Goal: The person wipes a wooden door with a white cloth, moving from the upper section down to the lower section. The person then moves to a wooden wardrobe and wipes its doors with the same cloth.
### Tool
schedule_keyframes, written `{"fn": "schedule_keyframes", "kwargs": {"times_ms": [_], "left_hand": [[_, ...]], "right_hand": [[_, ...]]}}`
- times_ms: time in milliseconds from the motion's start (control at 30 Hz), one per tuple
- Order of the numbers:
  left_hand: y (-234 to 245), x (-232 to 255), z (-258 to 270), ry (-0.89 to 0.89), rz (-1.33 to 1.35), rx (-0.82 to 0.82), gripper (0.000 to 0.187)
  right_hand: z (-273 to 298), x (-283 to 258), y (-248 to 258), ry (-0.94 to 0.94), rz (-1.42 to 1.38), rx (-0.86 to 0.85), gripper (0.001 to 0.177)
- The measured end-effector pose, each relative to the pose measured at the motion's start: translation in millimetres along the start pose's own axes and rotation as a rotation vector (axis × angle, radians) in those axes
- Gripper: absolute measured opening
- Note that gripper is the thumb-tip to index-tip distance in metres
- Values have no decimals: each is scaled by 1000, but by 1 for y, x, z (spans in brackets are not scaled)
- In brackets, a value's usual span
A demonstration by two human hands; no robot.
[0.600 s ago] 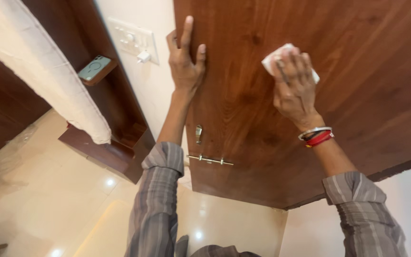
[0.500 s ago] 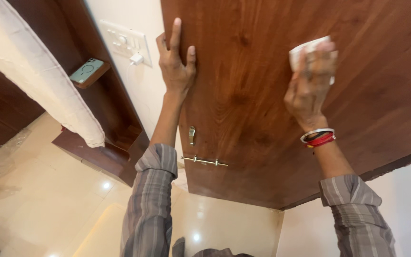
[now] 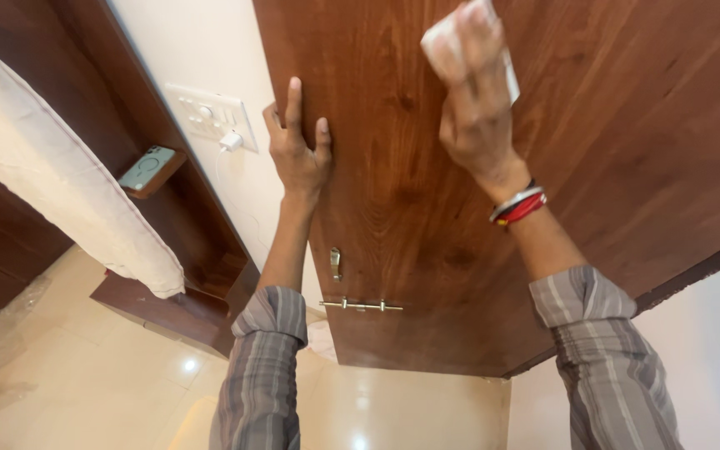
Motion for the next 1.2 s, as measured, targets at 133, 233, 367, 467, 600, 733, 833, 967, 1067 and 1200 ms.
{"fn": "schedule_keyframes", "kwargs": {"times_ms": [133,233,367,467,600,733,833,967,1067,1200], "left_hand": [[1,-2,0,0,-17,11,59],[-3,-10,17,46,29,8,58],[-9,-19,66,58,63,-4,62],[-15,-30,106,73,102,-34,63],[-22,-43,144,109,105,-43,67],[-30,-54,158,129,102,-59,71],[-31,-54,165,137,91,-32,72],[-27,-52,165,159,66,11,71],[-30,-48,166,150,36,31,68],[-24,-49,171,176,1,14,67]], "right_hand": [[20,-39,0,0,-68,-111,52],[52,-41,-1,-118,-12,-109,46],[114,-19,-2,-423,13,78,49],[159,-37,-28,-494,14,62,52],[184,-94,-78,-203,-30,-198,43],[187,-101,-82,-25,-109,-296,50],[177,-65,-50,-141,-46,-147,53],[159,-33,-14,-241,-31,40,48],[147,-21,-11,-240,-123,80,44],[145,-57,-34,-68,-149,-37,38]]}}
Point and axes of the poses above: each hand's wrist, its own z-axis away from the middle knuckle, its own y-axis out of the back of the hand, x = y × z, the point moved 9 cm from there along -z, towards the middle knuckle, and after that the axes turned 9 degrees about -x, right-handed, at the moved point
